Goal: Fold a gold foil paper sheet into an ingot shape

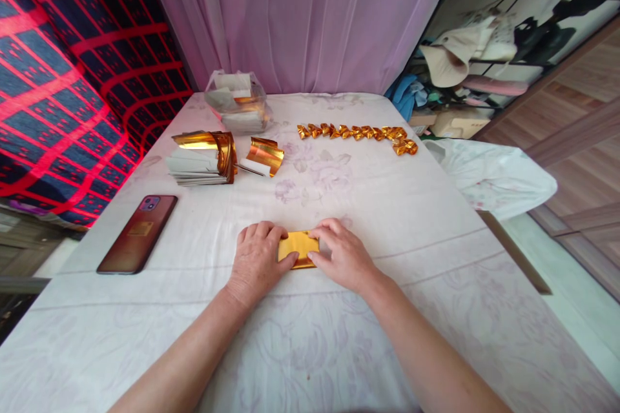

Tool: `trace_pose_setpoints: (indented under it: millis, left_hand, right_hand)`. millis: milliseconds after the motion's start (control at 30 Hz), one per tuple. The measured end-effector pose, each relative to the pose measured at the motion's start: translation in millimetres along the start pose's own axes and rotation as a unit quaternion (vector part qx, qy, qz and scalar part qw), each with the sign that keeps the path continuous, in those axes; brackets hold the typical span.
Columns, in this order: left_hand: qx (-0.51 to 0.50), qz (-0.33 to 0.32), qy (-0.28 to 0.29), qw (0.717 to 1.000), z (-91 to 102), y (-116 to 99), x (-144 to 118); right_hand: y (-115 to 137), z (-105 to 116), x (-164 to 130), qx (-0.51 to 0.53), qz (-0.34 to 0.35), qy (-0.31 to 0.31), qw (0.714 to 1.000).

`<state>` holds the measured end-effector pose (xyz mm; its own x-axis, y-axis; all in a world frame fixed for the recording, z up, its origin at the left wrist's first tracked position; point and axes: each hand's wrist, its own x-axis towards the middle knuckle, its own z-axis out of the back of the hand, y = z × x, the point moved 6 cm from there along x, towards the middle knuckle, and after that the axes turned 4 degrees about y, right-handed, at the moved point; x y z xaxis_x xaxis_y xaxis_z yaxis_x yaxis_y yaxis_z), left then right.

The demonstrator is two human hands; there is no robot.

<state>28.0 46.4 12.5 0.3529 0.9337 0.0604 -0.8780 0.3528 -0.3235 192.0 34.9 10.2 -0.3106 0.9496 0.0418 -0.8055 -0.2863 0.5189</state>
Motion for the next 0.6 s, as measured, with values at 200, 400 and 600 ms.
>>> trace_pose_setpoints:
  millis: [200,400,600]
  left_hand:
    - [0.007,0.007,0.010,1.000,0.0,-1,0]
    - [0.005,0.009,0.009,1.000,-0.3,-1,0]
    - [0.008,0.007,0.011,1.000,-0.8,0,0]
  right_hand:
    - [5,6,-2,-0.030,0.038,-0.100,0.994]
    - [13,-13,3,0.036,0.066,-0.016,0.997]
    - [11,-14,-2,0.069,0.073,-0.020,0.995]
